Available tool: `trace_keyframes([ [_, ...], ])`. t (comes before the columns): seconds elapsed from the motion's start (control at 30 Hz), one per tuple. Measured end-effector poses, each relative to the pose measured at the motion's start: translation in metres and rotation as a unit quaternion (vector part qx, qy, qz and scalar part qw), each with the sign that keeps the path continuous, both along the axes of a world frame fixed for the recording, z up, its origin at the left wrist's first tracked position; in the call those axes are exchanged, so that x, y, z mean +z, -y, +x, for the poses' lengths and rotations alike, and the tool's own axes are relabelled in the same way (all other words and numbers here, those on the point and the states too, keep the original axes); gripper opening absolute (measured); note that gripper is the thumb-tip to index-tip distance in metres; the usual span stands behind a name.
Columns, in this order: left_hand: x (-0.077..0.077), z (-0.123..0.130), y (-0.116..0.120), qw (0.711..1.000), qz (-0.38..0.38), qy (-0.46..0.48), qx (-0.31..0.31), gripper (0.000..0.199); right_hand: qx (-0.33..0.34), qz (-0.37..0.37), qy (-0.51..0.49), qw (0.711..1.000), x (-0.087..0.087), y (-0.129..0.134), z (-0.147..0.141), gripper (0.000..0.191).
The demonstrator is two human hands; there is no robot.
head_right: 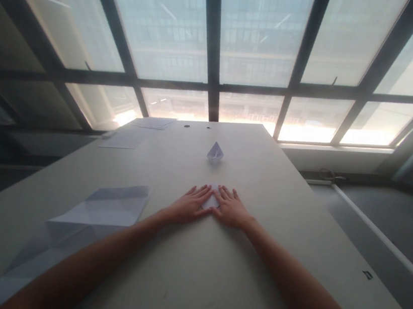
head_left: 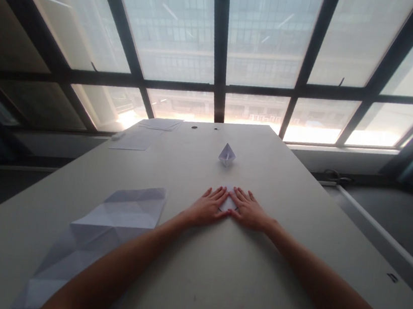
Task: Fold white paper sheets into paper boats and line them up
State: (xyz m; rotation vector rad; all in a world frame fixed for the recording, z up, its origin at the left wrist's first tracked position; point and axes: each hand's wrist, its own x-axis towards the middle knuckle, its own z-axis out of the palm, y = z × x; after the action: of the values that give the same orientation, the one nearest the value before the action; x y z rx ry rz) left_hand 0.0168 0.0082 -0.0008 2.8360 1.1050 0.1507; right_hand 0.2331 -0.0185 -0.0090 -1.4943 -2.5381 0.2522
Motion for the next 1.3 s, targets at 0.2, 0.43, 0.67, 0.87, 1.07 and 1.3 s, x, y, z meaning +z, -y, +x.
trace_keyframes([
  [0.2, 0.005, -0.001, 0.0, 1.0, -0.016, -0.009, -0.011, 0.087, -0.05, 0.017, -0.002, 0.999, -0.005, -0.004, -0.002, 0.059],
  [0.43, 0.007, -0.001, -0.001, 0.999, -0.035, -0.01, -0.019, 0.088, -0.156, 0.012, 0.002, 0.988, -0.008, -0.015, 0.015, 0.054],
  [0.67, 0.002, -0.001, -0.004, 0.999, -0.04, 0.014, -0.014, 0.079, -0.212, 0.051, -0.082, 0.973, -0.01, -0.018, 0.02, 0.048],
  [0.87, -0.002, -0.001, -0.005, 0.999, -0.024, 0.03, -0.012, 0.07, -0.015, 0.082, -0.168, 0.982, -0.006, -0.013, 0.013, 0.043],
  [1.07, -0.004, -0.002, -0.004, 0.996, -0.036, 0.077, 0.006, 0.054, 0.035, 0.081, -0.187, 0.978, -0.008, -0.01, 0.007, 0.051],
  [1.3, -0.009, -0.001, -0.007, 0.985, -0.067, 0.153, 0.037, 0.031, 0.041, 0.113, -0.203, 0.972, -0.006, -0.01, 0.01, 0.039],
])
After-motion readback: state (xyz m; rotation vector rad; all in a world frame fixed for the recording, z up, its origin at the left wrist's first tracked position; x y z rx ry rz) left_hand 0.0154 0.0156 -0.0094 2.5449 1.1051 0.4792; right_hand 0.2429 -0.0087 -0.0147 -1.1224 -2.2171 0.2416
